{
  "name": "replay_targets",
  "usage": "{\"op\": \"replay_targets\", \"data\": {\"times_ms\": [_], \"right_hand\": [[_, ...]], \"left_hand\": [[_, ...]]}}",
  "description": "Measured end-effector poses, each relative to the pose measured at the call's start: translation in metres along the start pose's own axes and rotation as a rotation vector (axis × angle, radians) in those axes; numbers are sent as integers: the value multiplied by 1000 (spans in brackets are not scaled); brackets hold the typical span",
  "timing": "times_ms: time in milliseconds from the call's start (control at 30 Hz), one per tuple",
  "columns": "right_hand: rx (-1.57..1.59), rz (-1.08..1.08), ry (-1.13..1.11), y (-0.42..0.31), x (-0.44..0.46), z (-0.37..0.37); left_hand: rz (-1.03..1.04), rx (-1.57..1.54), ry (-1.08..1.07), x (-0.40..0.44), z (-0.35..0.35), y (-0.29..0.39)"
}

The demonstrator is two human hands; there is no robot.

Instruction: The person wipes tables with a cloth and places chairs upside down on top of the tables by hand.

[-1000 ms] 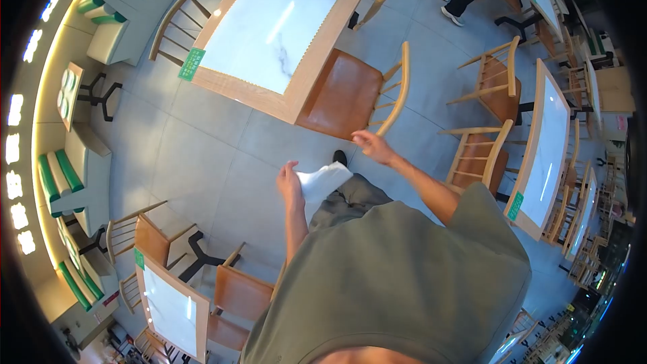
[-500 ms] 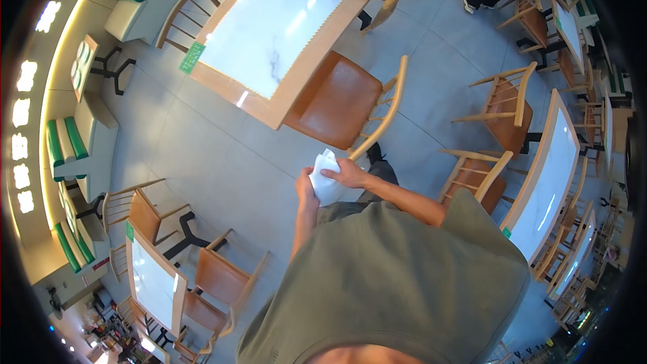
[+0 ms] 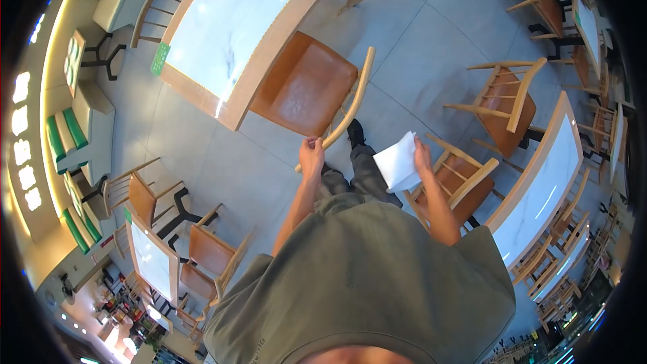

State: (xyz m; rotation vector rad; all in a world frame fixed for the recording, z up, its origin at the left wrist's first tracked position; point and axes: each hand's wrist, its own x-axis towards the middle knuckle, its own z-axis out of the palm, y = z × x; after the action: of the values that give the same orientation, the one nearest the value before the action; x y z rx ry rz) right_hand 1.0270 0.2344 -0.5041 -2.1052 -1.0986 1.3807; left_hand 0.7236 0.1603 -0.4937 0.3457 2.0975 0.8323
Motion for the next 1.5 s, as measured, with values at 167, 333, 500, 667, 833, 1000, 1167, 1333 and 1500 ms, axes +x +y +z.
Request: {"op": "replay_targets", "data": {"times_ms": [167,333,500,667,833,1000,1167,1333,1500], "right_hand": [[-123,-45,-131,15,9,-22],[-142,-67,-255,40,-12,-17],[-440,-271,-322,3,-16,-17],[-678,-712,-559,-63,-12,42],[-972,-1229,-897,-96,-45,172],[-1479,-1401,-998,-74,-66,271],[-1813,-1515,-959,-71,-63,291],[-1802,-1404,-1042,-83,-50,287],[-1960,-1099,-1096,-99,-57,297]], "left_hand": [[237,285,-109,21,47,71],[144,277,-11,40,86,72],[92,524,523,16,53,-8],[-364,148,833,5,-14,-114],[-464,-463,612,-36,-31,-258],[-576,-709,643,-145,-30,-274],[-864,-970,731,-228,-19,-312],[-962,-1228,783,-256,7,-356],[-893,-1327,783,-238,8,-349]]}}
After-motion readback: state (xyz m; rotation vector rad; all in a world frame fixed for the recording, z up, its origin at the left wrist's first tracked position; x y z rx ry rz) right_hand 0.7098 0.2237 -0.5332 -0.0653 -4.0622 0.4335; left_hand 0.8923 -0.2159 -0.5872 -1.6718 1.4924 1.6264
